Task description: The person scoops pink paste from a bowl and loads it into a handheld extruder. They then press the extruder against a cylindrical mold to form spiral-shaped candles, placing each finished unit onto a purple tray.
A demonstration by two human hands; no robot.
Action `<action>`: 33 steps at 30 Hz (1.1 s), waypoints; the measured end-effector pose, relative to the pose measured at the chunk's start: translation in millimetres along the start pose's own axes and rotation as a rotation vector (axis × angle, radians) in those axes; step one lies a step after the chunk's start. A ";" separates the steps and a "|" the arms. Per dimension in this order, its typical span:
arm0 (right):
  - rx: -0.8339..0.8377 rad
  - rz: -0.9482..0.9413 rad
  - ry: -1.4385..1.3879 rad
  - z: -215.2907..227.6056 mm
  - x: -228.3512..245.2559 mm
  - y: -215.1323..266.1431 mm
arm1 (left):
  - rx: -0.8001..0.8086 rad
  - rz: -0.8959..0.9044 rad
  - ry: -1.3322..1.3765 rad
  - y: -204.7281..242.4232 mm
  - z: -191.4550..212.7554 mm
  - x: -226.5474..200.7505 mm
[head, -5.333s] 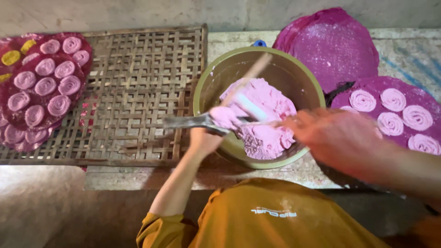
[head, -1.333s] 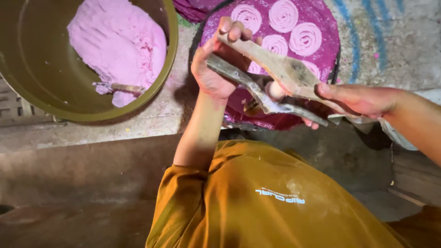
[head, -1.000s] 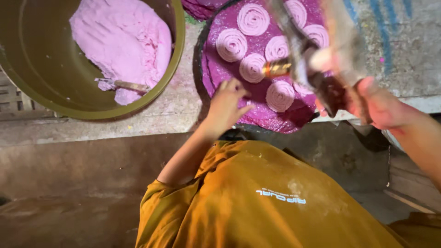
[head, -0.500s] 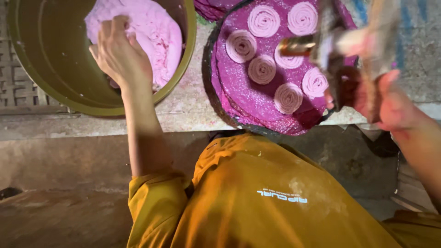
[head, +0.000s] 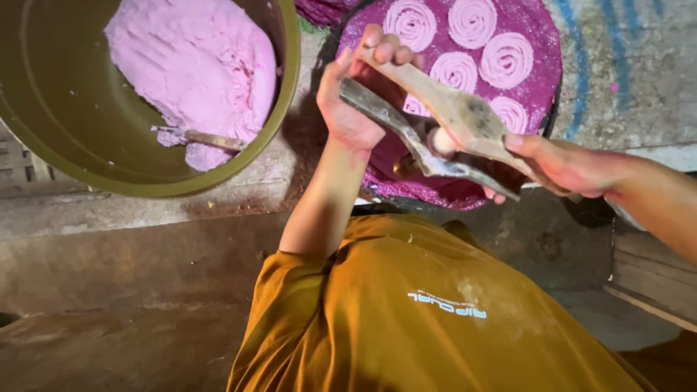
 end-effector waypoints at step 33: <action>-0.276 0.060 0.607 -19.6 53.6 -11.9 | 0.001 -0.124 -0.032 -22.3 -0.7 -25.5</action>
Point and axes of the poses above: each hand's wrist, its own y-axis away from the middle knuckle, its own z-axis out of the back of the hand, x = y × z, the point moved 2 cm from there along -y, towards the middle knuckle, and after that the axes turned 11 degrees about z, right-handed, at the moved point
